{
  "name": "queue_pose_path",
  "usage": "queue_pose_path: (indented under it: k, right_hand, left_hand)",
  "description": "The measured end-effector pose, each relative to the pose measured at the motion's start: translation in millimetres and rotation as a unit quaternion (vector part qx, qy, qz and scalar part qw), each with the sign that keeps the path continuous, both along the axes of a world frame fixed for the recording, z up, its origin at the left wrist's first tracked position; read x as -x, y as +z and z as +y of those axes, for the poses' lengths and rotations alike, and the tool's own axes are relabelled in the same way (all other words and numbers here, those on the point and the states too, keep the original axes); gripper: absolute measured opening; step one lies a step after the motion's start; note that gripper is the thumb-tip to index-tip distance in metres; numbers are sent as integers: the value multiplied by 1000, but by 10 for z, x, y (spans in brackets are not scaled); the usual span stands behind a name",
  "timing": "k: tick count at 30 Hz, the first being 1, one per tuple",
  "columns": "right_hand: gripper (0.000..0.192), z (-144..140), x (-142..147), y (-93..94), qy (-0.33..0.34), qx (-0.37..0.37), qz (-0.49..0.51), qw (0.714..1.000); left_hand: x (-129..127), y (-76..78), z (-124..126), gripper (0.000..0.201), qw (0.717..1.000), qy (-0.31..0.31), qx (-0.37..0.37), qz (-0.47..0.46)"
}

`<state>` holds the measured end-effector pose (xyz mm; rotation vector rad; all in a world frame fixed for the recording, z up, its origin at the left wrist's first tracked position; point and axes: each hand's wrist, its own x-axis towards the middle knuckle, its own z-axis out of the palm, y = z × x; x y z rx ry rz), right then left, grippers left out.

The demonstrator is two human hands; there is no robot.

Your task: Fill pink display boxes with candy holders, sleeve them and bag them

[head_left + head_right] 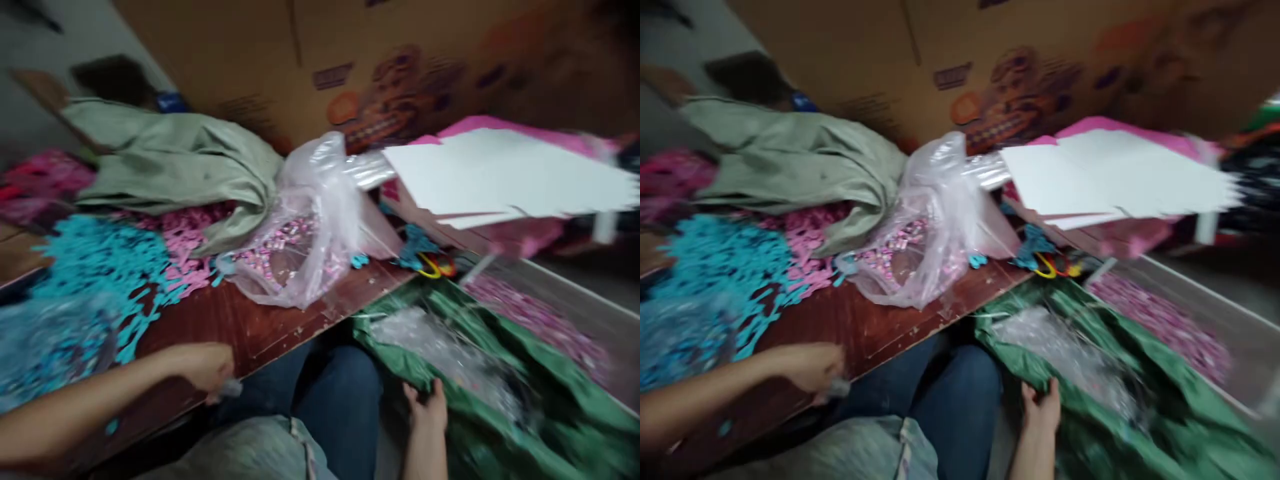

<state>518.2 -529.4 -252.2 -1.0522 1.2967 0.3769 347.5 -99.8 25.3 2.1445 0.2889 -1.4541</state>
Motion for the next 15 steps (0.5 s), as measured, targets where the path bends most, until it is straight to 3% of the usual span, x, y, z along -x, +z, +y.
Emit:
queue_pose_path:
  k: [2,4,7,9,12,15]
  right_hand:
    - [23,-2,144,-155,27,-19,-8,999]
    - [31,51,290,-327,44,-38,-14,998]
    - [47,188,451,-534,101,-41,-39,993]
    - [57,281,483,-576,177,-13,-67,982]
    - [69,395,437,-430,262,40,-96,959]
    - [83,511,354,-54,319,86,-129,935]
  left_hand:
    - [-29,-76,47,29,999,28,-15,-36]
    - [-135,-172,130,27,987,53,-19,-151]
    - [-338,-310,327,35,952,99,-46,-286]
    - [-501,-388,526,38,920,121,-112,-355]
    - [-850,-486,893,34,869,83,-259,-413]
    - [-1318,-544,1231,42,859,32,-366,-357]
